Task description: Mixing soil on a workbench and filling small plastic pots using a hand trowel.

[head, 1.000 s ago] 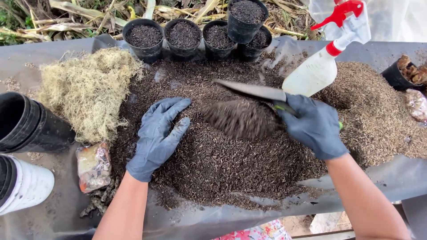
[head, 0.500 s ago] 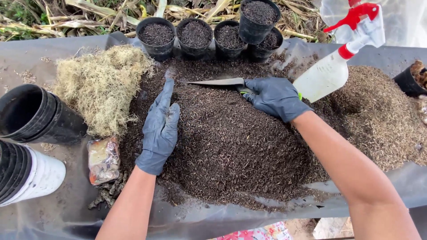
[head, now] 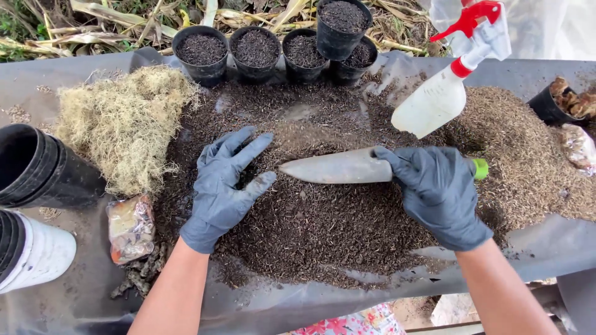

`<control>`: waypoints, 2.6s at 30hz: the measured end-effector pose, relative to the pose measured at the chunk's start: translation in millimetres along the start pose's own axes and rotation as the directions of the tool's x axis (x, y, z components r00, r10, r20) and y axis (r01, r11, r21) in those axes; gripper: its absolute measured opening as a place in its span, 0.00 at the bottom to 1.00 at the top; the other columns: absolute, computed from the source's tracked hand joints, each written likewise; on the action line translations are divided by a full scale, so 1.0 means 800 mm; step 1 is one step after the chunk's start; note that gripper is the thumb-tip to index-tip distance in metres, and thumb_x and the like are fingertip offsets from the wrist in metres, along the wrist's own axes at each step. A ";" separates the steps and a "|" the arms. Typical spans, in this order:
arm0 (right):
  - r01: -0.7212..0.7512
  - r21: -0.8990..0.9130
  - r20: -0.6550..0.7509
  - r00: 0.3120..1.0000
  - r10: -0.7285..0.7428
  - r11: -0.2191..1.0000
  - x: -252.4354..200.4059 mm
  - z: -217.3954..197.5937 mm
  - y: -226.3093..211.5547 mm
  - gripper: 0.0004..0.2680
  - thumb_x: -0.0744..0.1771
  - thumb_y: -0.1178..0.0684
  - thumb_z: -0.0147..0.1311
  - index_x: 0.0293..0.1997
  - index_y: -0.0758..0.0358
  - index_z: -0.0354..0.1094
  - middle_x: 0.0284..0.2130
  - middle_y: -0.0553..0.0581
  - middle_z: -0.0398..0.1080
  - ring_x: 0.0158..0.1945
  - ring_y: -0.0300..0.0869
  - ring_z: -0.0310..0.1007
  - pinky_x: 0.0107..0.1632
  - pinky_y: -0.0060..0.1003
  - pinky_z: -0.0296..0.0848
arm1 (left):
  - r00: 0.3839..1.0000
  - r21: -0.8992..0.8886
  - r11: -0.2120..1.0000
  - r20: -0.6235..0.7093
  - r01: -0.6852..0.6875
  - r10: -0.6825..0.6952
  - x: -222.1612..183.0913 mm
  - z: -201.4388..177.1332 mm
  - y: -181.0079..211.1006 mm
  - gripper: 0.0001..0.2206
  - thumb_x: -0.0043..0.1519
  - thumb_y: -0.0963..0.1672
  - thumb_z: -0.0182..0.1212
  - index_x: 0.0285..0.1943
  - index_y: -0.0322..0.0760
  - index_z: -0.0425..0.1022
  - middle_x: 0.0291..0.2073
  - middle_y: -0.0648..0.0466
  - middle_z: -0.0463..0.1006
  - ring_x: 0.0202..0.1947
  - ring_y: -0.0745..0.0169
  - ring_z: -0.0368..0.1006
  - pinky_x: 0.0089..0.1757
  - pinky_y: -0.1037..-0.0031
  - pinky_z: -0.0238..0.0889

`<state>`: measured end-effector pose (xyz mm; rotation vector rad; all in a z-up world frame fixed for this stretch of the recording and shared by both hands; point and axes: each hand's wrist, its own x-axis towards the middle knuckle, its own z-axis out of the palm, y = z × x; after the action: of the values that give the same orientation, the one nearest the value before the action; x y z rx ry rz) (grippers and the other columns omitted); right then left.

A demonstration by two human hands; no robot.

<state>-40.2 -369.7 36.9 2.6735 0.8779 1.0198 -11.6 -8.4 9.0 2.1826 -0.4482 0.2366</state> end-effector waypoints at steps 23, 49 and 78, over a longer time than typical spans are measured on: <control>-0.472 -0.066 0.205 0.856 0.475 0.879 -0.157 -0.006 -0.009 0.16 0.67 0.65 0.55 0.56 0.43 0.74 0.18 0.43 0.57 0.24 0.39 0.53 0.29 0.36 0.67 | 0.970 -0.014 0.970 -0.024 -0.242 0.241 -0.005 -0.003 -0.016 0.35 0.51 0.35 0.53 0.73 0.47 0.65 0.66 0.53 0.71 0.66 0.53 0.66 0.67 0.61 0.54; -0.667 0.558 -0.164 0.494 0.854 0.494 -0.149 0.032 0.033 0.13 0.74 0.62 0.53 0.67 0.75 0.60 0.58 0.72 0.69 0.59 0.59 0.70 0.60 0.50 0.72 | 0.931 -0.101 0.926 -0.088 -0.363 0.355 -0.002 -0.009 -0.013 0.23 0.64 0.40 0.45 0.71 0.37 0.67 0.64 0.45 0.72 0.66 0.46 0.67 0.66 0.53 0.60; -0.303 -0.150 0.115 0.940 0.321 0.941 0.006 0.124 0.062 0.07 0.66 0.48 0.52 0.45 0.50 0.74 0.27 0.56 0.71 0.31 0.55 0.76 0.34 0.48 0.73 | 0.889 -0.161 0.959 -0.363 0.235 -0.279 0.002 0.018 -0.063 0.19 0.72 0.48 0.50 0.73 0.49 0.68 0.67 0.50 0.70 0.69 0.47 0.62 0.66 0.57 0.55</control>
<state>50.1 -400.7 -19.1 2.7844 0.3518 0.8974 10.1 7.4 -36.0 1.9946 0.0502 0.4679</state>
